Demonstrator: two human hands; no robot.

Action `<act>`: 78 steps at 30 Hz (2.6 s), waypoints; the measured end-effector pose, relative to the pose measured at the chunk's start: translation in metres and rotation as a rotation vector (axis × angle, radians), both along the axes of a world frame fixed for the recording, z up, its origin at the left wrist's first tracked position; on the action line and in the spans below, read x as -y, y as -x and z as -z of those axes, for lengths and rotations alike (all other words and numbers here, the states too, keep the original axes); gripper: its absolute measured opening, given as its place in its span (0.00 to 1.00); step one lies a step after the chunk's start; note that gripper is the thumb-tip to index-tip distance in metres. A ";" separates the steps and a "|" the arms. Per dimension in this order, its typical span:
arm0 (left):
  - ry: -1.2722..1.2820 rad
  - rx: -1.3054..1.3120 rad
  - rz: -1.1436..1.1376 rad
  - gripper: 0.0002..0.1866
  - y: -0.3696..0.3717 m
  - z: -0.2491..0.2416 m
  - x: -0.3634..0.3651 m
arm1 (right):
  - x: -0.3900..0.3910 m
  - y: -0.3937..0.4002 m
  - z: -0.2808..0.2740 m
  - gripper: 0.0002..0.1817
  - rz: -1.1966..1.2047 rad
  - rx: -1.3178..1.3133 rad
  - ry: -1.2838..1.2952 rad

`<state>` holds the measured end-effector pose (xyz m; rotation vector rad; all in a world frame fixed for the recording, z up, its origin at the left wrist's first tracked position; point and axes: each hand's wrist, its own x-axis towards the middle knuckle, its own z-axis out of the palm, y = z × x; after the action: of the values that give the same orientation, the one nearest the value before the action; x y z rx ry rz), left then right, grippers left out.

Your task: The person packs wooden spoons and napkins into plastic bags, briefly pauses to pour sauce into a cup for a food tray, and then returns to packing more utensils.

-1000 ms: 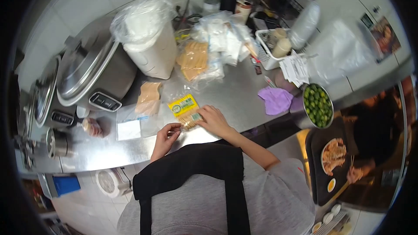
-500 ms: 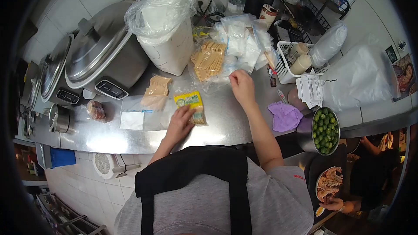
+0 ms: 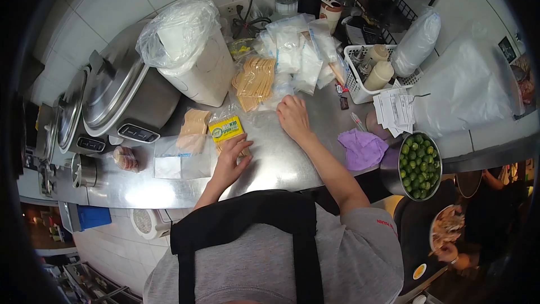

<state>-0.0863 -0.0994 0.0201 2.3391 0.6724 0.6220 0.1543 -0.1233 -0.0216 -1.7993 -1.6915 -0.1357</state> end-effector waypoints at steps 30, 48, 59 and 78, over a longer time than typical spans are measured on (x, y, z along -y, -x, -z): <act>0.380 0.104 0.259 0.20 0.011 -0.008 0.019 | 0.124 -0.037 -0.065 0.10 0.293 -1.029 0.030; 0.858 0.419 0.018 0.11 0.015 0.011 -0.014 | 0.063 0.027 -0.059 0.06 -0.154 -1.176 0.292; 0.571 0.178 0.095 0.08 0.008 -0.009 -0.024 | 0.056 0.059 -0.126 0.26 -0.235 -0.072 0.023; 0.453 0.527 -0.084 0.27 -0.005 -0.028 0.002 | 0.046 0.097 -0.072 0.08 -0.376 -1.150 0.456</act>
<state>-0.0814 -0.1014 0.0476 1.6426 0.5888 0.9637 0.0572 -0.1693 0.0506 -1.3050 -1.1542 1.2774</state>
